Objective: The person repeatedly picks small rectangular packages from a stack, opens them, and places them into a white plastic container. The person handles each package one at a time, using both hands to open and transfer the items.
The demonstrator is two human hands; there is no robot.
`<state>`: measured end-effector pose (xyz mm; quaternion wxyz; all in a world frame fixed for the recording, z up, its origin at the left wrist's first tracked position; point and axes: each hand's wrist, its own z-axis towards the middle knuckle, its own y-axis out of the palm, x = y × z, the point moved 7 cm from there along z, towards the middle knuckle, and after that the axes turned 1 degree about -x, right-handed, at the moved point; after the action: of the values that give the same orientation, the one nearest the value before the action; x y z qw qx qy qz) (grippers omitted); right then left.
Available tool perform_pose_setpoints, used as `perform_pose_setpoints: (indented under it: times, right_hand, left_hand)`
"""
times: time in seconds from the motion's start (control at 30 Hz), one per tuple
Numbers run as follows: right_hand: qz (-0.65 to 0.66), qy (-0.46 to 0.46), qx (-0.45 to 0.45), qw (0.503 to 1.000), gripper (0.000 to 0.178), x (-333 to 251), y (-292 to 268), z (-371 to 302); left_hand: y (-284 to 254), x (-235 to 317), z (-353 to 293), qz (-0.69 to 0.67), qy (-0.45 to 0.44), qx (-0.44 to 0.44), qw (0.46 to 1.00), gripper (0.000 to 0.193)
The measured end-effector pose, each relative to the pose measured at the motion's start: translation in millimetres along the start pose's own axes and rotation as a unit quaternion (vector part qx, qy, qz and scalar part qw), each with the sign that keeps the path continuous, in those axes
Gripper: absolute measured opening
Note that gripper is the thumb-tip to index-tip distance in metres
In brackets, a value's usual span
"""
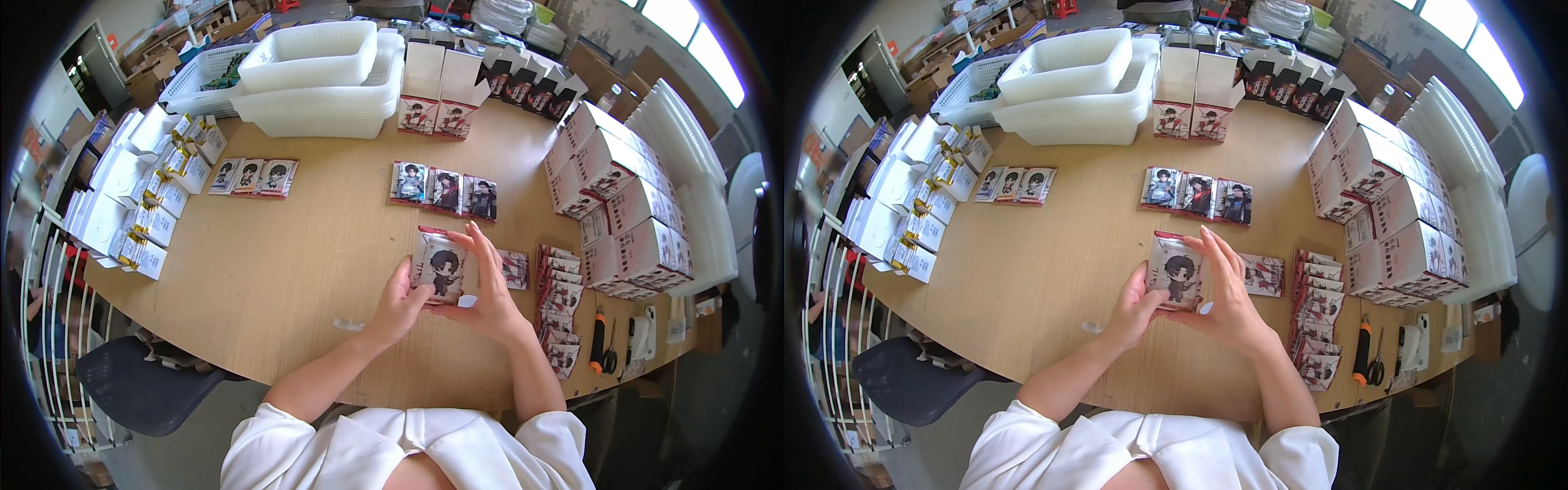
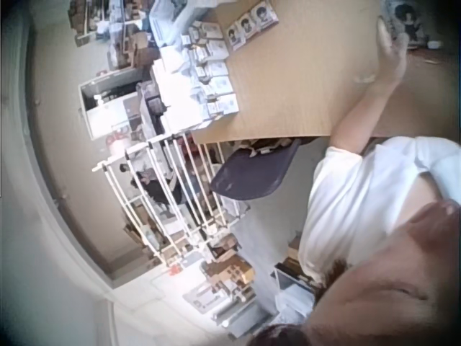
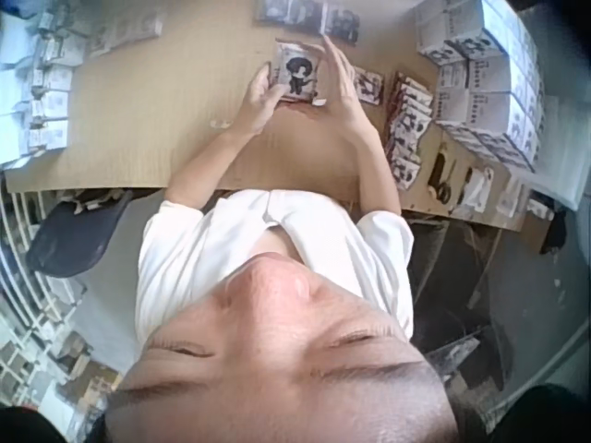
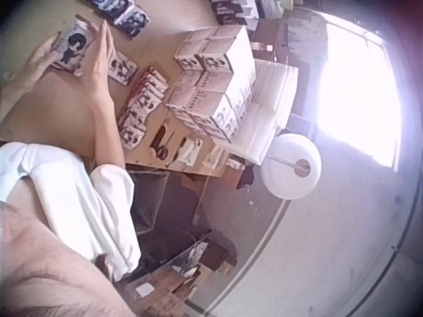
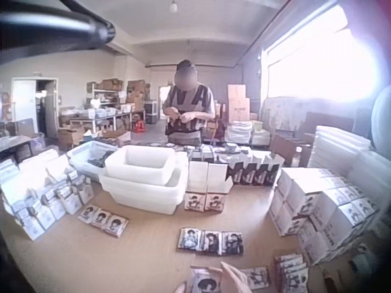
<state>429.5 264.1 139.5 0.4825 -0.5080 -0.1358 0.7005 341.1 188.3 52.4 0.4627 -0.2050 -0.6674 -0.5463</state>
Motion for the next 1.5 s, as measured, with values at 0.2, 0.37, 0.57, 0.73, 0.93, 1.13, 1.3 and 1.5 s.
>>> perform_pose_setpoints:
  times: [0.2, 0.37, 0.57, 0.73, 0.93, 1.13, 1.3, 1.5]
  right_hand:
    - [-0.008, -0.016, 0.004, 1.0, 0.119, -11.1, -3.1, 12.3]
    - [-0.018, -0.032, 0.003, 0.999, 0.117, -16.6, 4.3, 23.1]
    - [-0.031, -0.026, -0.005, 0.999, 0.111, -12.5, 15.4, 36.2]
    - [-0.077, -0.045, -0.088, 0.992, 0.115, -26.8, 47.7, 72.0]
    - [-0.084, -0.052, -0.182, 0.978, 0.116, -27.6, 109.4, 112.8]
    - [-0.02, -0.036, -0.222, 0.974, 0.116, -9.4, 159.4, 154.8]
    - [-0.047, -0.023, -0.232, 0.971, 0.118, 14.7, 189.7, 205.9]
    - [-0.1, -0.003, -0.24, 0.966, 0.113, 53.0, 224.0, 232.8]
  left_hand:
    - [5.1, 21.5, -1.0, -0.136, -0.039, -0.017, 0.99, 0.039]
    - [-4.8, 29.9, -0.1, -0.072, 0.002, -0.011, 0.997, 0.045]
    - [-17.0, 39.1, 12.5, 0.041, 0.064, 0.041, 0.996, 0.043]
    - [-61.5, 48.9, 15.7, 0.067, 0.031, 0.044, 0.996, 0.048]
    - [-122.8, 60.9, 19.0, 0.149, 0.043, 0.09, 0.984, 0.041]
    - [-174.8, 69.9, 26.5, 0.044, 0.037, 0.175, 0.983, 0.032]
    - [-210.0, 84.6, 8.3, 0.072, 0.154, 0.365, 0.915, 0.04]
    - [-209.3, 98.7, 1.3, 0.132, 0.205, 0.387, 0.889, 0.027]
